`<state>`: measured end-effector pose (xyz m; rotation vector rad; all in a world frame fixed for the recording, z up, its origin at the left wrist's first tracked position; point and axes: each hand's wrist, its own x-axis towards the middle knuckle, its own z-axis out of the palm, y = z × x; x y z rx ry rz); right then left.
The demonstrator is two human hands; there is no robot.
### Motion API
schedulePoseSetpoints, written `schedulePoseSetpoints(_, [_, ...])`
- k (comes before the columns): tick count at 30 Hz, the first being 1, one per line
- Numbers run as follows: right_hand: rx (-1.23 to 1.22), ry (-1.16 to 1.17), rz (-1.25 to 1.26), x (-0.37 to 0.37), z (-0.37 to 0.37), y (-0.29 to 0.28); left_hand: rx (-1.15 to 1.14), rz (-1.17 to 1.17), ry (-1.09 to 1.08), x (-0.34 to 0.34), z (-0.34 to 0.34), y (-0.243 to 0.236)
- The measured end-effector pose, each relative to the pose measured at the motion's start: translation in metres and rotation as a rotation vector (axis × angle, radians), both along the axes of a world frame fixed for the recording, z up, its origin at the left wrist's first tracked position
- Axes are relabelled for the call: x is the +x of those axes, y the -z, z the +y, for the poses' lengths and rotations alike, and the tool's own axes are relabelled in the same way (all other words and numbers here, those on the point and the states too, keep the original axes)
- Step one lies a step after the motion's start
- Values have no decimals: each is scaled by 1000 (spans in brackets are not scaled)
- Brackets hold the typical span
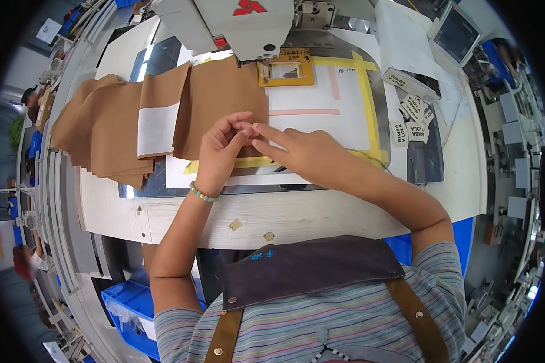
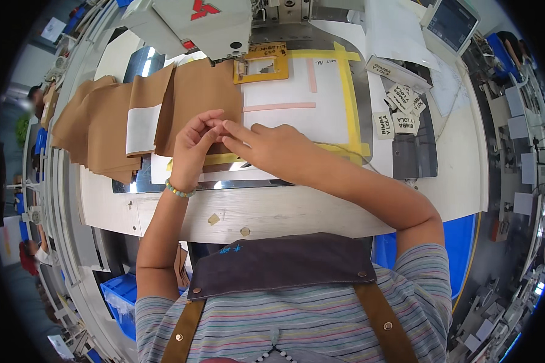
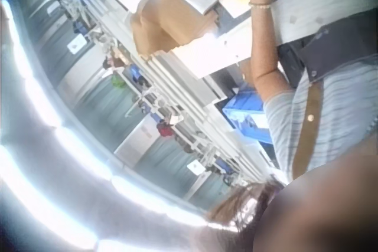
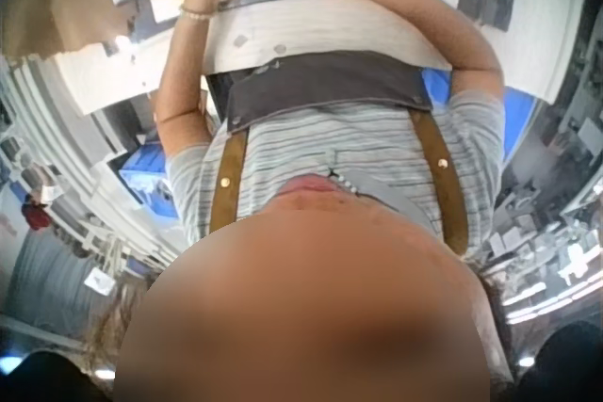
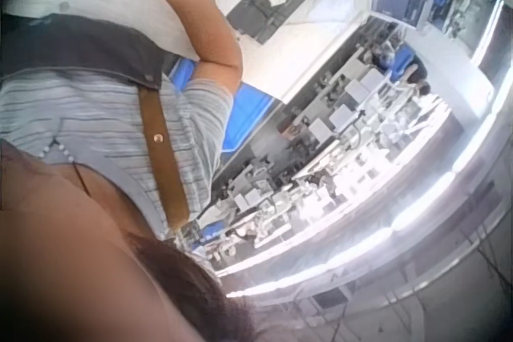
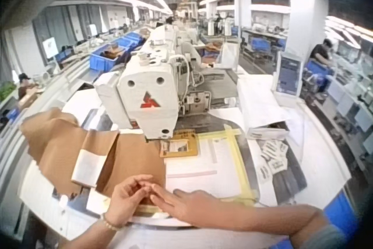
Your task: Sewing brand labels onto pieces of brown leather fabric using an industrial sewing machine.
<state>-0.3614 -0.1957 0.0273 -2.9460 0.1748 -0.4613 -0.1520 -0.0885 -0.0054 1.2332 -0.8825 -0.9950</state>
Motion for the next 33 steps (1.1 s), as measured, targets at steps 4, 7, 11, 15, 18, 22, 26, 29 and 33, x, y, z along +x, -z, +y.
schedulePoseSetpoints(4, [-244,-135,-59,27,-9,17,77,-698,-118,32,19,-13])
schedulePoseSetpoints(7, [-325,-153,-40,36,-12,27,-113,-1383,-182,67,32,-13])
schedulePoseSetpoints(11, [-381,-135,-88,42,-17,32,170,-1446,-207,114,47,9])
schedulePoseSetpoints(15, [-385,-24,-21,43,-41,32,281,-1616,-314,150,59,25])
schedulePoseSetpoints(18, [-383,144,-69,36,-55,31,350,-1686,-289,152,58,27])
schedulePoseSetpoints(22, [-315,237,-52,21,-64,26,162,-1708,-360,121,44,13])
schedulePoseSetpoints(26, [-293,307,1,0,-68,23,-151,-1710,-105,79,25,-4])
schedulePoseSetpoints(29, [-336,336,38,-15,-76,26,-273,-1764,79,60,7,-8])
schedulePoseSetpoints(33, [-401,369,-7,-29,-93,27,-336,-1810,160,51,-15,-6])
